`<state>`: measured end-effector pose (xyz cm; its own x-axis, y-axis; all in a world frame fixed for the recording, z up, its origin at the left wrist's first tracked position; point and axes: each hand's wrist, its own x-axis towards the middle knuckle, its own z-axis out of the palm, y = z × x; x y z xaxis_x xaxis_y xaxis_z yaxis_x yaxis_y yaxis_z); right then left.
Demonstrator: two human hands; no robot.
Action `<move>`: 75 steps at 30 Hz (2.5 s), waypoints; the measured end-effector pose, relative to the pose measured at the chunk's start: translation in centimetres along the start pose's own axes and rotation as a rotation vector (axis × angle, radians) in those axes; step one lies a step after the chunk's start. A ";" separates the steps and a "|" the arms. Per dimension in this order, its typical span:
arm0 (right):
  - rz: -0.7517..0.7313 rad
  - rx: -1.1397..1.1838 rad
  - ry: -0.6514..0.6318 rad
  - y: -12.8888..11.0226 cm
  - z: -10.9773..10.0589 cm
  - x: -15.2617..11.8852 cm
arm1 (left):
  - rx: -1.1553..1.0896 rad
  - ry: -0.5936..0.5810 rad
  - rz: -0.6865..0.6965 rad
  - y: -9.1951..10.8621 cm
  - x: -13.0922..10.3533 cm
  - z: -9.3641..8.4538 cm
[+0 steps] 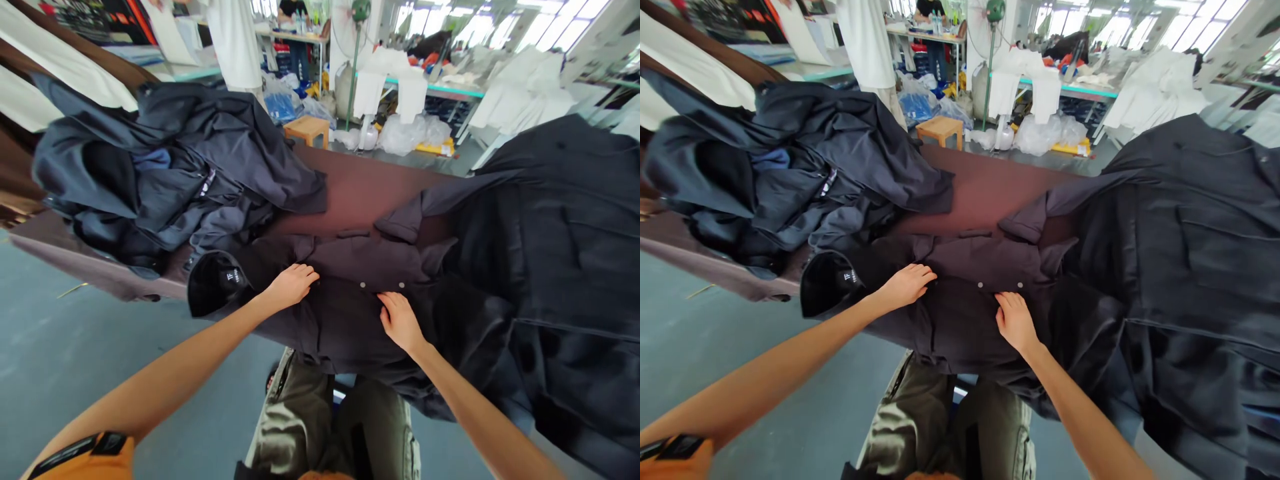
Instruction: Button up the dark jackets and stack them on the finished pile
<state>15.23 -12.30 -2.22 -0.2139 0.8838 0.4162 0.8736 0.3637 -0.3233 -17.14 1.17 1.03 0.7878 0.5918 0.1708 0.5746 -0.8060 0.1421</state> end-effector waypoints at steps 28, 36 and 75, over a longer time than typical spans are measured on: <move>-0.224 0.007 -0.114 -10.1 5.6 5.3 | 0.220 -0.028 0.128 2.2 -0.6 0.4; -0.220 0.012 -0.123 -10.2 5.6 5.3 | 0.230 -0.033 0.137 2.0 -1.4 0.4; -0.112 -0.058 -0.118 -12.4 7.4 4.4 | 0.368 -0.068 -0.060 8.1 -3.4 1.2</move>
<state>0.23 -10.75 -2.71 -0.3585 0.8684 0.3427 0.8646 0.4473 -0.2290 -14.90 -7.43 0.39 0.7564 0.6455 0.1059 0.6514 -0.7285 -0.2120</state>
